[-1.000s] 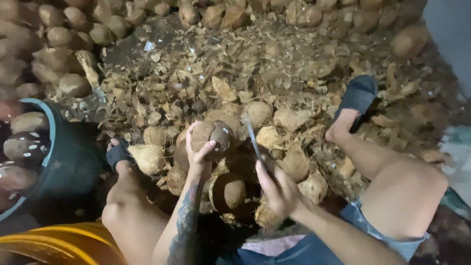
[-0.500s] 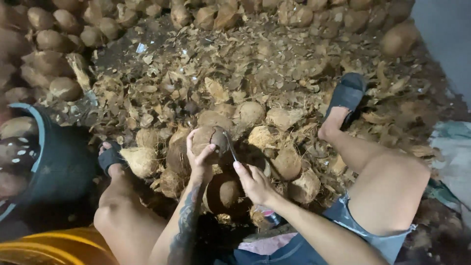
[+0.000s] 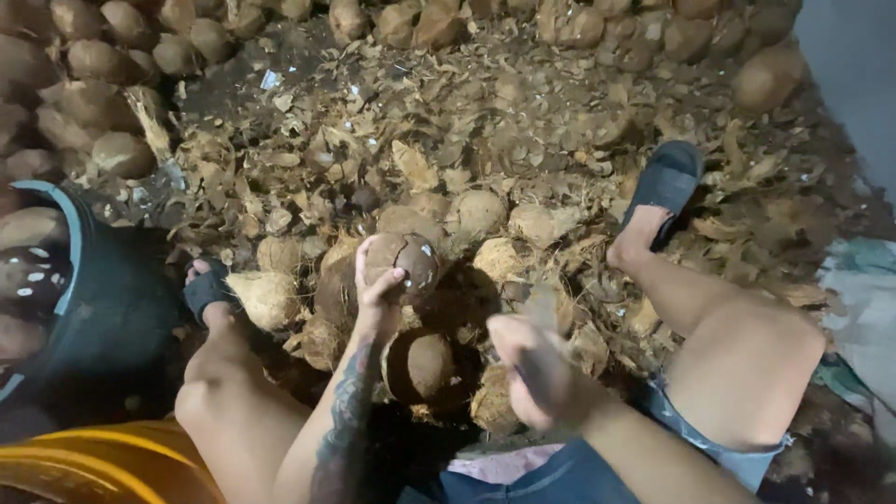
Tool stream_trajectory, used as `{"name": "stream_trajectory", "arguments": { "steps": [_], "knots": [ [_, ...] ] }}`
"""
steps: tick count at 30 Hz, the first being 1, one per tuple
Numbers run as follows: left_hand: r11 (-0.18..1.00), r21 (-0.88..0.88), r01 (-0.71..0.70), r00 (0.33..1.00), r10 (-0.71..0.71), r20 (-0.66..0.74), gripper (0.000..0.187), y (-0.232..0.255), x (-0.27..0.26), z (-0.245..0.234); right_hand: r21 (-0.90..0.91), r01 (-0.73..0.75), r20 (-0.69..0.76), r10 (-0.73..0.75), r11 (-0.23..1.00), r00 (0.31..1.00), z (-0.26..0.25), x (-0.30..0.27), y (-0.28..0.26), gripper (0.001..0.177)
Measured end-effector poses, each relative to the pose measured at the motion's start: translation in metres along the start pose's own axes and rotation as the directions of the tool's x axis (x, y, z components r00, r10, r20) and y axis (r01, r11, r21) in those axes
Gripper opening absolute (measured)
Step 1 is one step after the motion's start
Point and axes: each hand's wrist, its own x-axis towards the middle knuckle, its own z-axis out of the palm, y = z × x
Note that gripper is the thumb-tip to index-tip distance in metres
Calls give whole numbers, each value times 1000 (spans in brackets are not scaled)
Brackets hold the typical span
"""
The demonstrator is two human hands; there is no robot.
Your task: The person sits on the ground and peels the husk off a coconut using a knife. They rotate the coconut and scrape away the fibrous outer layer, then place the peeled coconut into a nearby bucket.
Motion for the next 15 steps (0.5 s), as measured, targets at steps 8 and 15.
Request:
{"name": "stream_trajectory", "arguments": {
  "steps": [8,15],
  "knots": [
    [964,-225,143,988,-126,89,77,77,-38,58,-456,-812,-7,911,364,412,-51,-96,65,65],
    [983,175,46,998,-37,-56,75,22,-19,8,278,-416,23,427,866,904,-15,-66,-4,57]
  ]
}}
